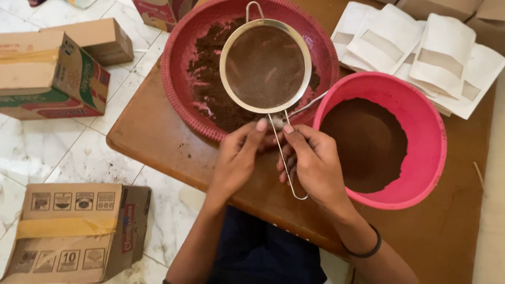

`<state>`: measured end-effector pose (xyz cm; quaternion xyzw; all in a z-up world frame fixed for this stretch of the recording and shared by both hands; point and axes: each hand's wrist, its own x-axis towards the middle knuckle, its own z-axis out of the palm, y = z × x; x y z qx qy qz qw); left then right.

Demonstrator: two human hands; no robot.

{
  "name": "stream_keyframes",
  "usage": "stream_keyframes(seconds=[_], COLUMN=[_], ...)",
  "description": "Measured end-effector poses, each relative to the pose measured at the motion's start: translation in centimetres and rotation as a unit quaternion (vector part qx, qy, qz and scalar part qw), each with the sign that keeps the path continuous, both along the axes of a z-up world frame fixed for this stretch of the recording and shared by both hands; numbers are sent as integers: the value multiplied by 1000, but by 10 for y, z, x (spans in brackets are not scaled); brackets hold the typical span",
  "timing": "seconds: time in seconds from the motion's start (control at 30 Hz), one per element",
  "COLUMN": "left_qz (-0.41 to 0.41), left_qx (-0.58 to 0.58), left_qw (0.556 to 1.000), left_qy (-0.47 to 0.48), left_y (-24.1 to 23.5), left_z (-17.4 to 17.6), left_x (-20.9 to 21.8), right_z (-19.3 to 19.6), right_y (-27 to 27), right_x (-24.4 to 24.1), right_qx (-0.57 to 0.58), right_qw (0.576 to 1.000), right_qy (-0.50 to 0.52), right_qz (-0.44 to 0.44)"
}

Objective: Sifting coffee grounds from a tray into a bowl using a hand sieve and a spoon

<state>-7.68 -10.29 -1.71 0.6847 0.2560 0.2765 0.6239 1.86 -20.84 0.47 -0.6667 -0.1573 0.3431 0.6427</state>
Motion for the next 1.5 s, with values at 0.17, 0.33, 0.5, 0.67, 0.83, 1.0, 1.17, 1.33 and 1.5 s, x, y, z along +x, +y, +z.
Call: stream_keyframes(seconds=[0.17,0.33,0.5,0.67,0.83,1.0,1.17,1.33,1.5], left_qz=[-24,-16,-49,-54,-71,-52,-53,-56,-43], left_qx=[-73,-75,-75,-69,-69,-63,-40,-35,-11], left_qw=[993,993,994,994,993,995,996,996,997], left_qy=[-87,-90,-69,-71,-62,49,59,53,64], left_y=[4,4,28,46,50,49,52,54,59], left_z=[-17,-3,-4,-15,-7,18,15,16,18], left_x=[13,8,1,-2,-4,-1,1,-1,-10], right_z=[-28,-22,-7,-12,-10,-4,-2,-5,-27], right_y=[4,-3,-21,-50,-77,-101,-126,-141,-157], right_x=[10,8,6,20,26,23,19,20,24], right_qx=[-14,-21,-38,-60,-91,-171,-198,-215,-401], right_qw=[997,994,992,977,969,956,941,925,778], right_qy=[-58,-100,-121,-205,-223,-203,-167,-201,-454], right_qz=[41,25,5,-14,-57,-124,-219,-242,-166])
